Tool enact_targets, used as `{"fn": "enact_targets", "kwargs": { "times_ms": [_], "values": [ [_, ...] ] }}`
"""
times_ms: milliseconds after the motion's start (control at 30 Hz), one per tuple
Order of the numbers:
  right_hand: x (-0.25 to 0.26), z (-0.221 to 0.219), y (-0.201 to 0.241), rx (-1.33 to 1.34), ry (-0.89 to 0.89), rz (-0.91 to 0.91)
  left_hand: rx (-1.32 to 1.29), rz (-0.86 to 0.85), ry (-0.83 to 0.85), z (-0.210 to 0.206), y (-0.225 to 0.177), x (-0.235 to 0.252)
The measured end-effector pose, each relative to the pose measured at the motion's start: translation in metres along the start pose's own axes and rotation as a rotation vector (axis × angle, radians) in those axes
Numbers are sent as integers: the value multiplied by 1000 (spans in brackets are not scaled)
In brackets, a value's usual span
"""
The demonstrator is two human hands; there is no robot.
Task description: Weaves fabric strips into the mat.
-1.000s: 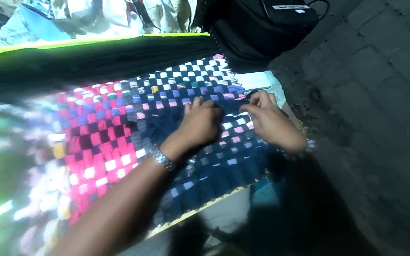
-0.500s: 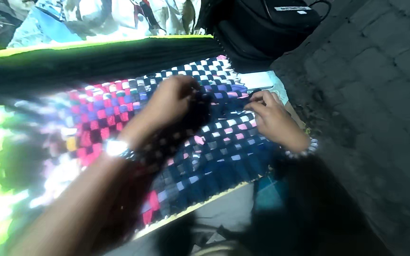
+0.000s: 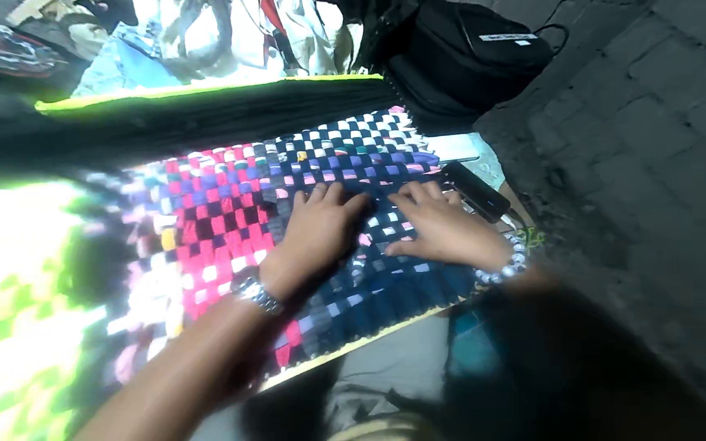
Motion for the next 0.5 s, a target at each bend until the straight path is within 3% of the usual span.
{"fn": "enact_targets", "kwargs": {
  "times_ms": [200, 500],
  "values": [
    [11, 0, -8, 32, -22, -22, 15, 9, 212, -18, -15, 23],
    [22, -4, -10, 55, 55, -1, -239, 124, 239, -15, -9, 21]
  ]
}}
Point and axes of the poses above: each hand's wrist, its own x-axis towards the middle knuckle, its own z-axis out of the back of the hand, y = z × x, the point moved 9 cm from there along x, towards the middle knuckle, and after that the axes turned 4 degrees about -z, right-handed, at the moved point
